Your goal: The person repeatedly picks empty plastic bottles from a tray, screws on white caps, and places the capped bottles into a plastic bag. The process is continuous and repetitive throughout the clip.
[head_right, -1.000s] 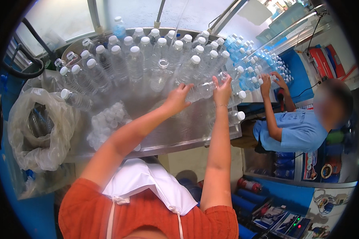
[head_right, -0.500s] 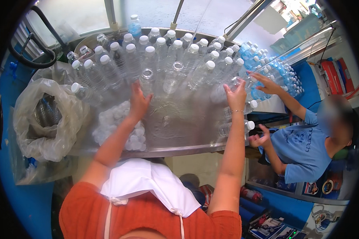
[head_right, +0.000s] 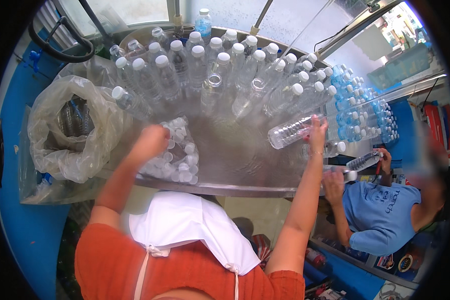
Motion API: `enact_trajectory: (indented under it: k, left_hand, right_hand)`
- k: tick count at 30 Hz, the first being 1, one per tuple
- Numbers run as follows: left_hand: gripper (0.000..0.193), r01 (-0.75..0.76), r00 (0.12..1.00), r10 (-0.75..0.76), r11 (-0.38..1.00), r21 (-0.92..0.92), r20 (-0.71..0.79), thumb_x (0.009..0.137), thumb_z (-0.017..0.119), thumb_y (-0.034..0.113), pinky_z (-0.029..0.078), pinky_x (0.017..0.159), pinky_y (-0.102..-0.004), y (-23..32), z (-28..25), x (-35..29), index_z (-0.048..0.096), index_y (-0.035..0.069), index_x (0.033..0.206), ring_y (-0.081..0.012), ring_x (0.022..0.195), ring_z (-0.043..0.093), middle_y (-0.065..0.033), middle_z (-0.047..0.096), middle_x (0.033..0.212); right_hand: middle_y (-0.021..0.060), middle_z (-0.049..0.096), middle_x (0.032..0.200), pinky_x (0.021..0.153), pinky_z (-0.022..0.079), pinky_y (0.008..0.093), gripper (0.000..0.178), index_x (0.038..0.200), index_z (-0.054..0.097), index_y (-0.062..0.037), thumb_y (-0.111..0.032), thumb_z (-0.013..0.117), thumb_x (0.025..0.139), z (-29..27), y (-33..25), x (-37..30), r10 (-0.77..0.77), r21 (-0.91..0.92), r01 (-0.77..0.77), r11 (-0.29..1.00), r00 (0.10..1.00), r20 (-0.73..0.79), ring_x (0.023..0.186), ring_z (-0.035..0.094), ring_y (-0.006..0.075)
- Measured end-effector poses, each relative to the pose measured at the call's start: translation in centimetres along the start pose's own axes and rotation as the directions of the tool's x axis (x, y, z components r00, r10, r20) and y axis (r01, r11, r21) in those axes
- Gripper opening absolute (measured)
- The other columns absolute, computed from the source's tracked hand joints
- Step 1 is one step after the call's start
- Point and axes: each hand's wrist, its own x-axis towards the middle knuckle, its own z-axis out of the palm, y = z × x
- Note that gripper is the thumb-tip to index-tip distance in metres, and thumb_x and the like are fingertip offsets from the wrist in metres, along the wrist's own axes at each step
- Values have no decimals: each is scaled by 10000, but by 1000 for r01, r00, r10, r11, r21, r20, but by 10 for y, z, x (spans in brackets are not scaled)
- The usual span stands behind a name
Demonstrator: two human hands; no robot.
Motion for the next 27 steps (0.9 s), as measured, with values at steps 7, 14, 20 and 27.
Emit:
enact_trajectory:
  k: [7,14,20,27]
  left_hand:
    - [144,-145,957,152,988,49,-246,740,656,57,483,784,-446,4,48,-3,631,24,878,-348,926,584,-173,595,915]
    - [144,-198,967,214,972,125,-139,735,631,20,491,778,-440,31,42,4,635,11,879,-346,901,594,-180,579,932]
    - [90,-215,952,201,976,-33,-231,752,598,29,478,706,-469,79,9,3,586,8,838,-395,798,599,-190,607,828]
    - [158,-236,970,233,839,-490,-67,796,647,84,491,665,-395,117,11,19,575,-29,880,-313,735,636,-182,652,777]
  right_hand:
    - [226,611,1087,568,540,271,518,1194,535,-1,-436,567,914,7,74,12,119,550,-717,427,648,752,836,650,314]
    - [270,604,1049,479,521,252,578,1247,538,-14,-472,589,898,-15,43,-15,174,691,-622,368,776,606,634,626,251]
    - [175,602,1040,682,565,314,651,1291,492,24,-243,788,777,-22,-4,-29,-664,-334,629,701,748,16,894,634,275]
    - [199,509,1174,837,529,372,694,1286,472,26,-241,821,749,-2,-6,-24,-581,-415,509,754,812,-61,1039,587,340]
